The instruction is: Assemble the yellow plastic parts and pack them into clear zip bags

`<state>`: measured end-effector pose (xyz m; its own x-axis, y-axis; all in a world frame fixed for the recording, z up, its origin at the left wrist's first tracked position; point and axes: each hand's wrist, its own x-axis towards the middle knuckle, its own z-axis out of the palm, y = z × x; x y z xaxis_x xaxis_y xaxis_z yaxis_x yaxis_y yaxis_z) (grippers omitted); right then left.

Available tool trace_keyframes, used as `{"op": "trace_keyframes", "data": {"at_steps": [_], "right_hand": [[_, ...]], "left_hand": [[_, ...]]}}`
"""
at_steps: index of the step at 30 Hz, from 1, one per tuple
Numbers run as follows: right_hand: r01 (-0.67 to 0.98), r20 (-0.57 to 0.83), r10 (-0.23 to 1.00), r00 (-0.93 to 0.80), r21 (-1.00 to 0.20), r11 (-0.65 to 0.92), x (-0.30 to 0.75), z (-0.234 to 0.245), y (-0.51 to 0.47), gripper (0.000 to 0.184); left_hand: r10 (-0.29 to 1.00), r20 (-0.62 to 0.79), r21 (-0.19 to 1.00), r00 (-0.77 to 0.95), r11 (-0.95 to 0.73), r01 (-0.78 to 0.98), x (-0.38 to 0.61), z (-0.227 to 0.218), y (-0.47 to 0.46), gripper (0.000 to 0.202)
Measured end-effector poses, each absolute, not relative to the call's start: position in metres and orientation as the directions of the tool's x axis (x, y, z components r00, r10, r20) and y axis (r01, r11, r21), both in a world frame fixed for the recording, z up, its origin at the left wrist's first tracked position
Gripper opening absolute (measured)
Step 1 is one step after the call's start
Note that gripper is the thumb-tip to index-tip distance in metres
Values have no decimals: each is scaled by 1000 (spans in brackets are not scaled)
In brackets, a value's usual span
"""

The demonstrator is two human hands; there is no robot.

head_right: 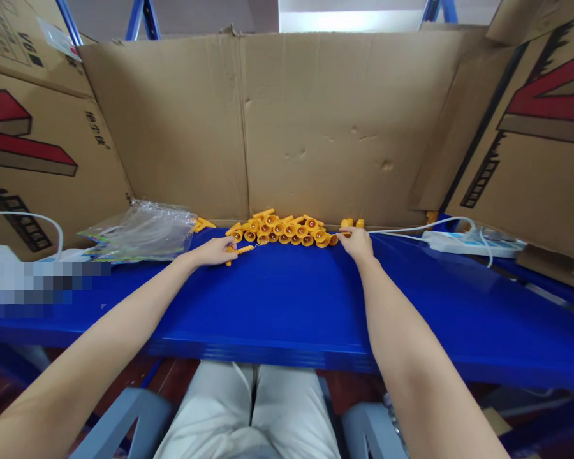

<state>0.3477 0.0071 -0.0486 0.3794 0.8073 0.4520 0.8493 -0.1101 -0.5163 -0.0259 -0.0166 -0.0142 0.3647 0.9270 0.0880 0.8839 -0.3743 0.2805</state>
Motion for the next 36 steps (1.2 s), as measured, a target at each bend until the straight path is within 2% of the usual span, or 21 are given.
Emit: {"op": "trace_keyframes", "data": {"at_steps": [2, 5, 8, 10, 12, 14, 17, 20, 26, 32, 36], "right_hand": [[835, 481, 781, 398, -542, -92, 338, -40, 7, 27], [817, 566, 737, 369, -575, 33, 319, -26, 8, 18], [780, 636, 705, 315, -596, 189, 295, -14, 7, 27], [749, 646, 733, 214, -590, 302, 278, -9, 2, 33], [722, 581, 813, 33, -576, 383, 262, -6, -6, 32], [736, 450, 877, -166, -535, 414, 250, -6, -15, 28], [795, 309, 902, -303, -440, 417, 241, -7, -24, 23], [797, 281, 903, -325, -432, 422, 240, -9, -26, 23], [738, 290, 911, -293, -538, 408, 240, -14, -20, 29], [714, 325, 891, -317, -537, 450, 239, -22, -12, 31], [636, 336, 885, -321, -617, 465, 236, -25, -10, 34]], "left_hand": [[922, 97, 295, 375, -386, 874, -27, -16, -15, 20], [917, 105, 322, 384, -397, 859, -27, -17, -14, 21], [919, 117, 339, 377, -393, 854, -26, -16, -15, 21], [923, 120, 341, 365, -383, 858, -26, -16, -17, 22], [930, 116, 342, 350, -368, 865, -26, -16, -17, 22], [932, 118, 342, 344, -363, 867, -26, -16, -16, 21], [930, 131, 342, 344, -368, 865, -28, -16, -14, 21], [929, 133, 354, 345, -369, 859, -28, -16, -14, 22], [920, 143, 355, 364, -391, 849, -26, -15, -17, 19], [902, 168, 390, 398, -432, 814, -23, -15, -19, 19], [895, 201, 378, 398, -446, 811, -22, -15, -19, 21]]}}
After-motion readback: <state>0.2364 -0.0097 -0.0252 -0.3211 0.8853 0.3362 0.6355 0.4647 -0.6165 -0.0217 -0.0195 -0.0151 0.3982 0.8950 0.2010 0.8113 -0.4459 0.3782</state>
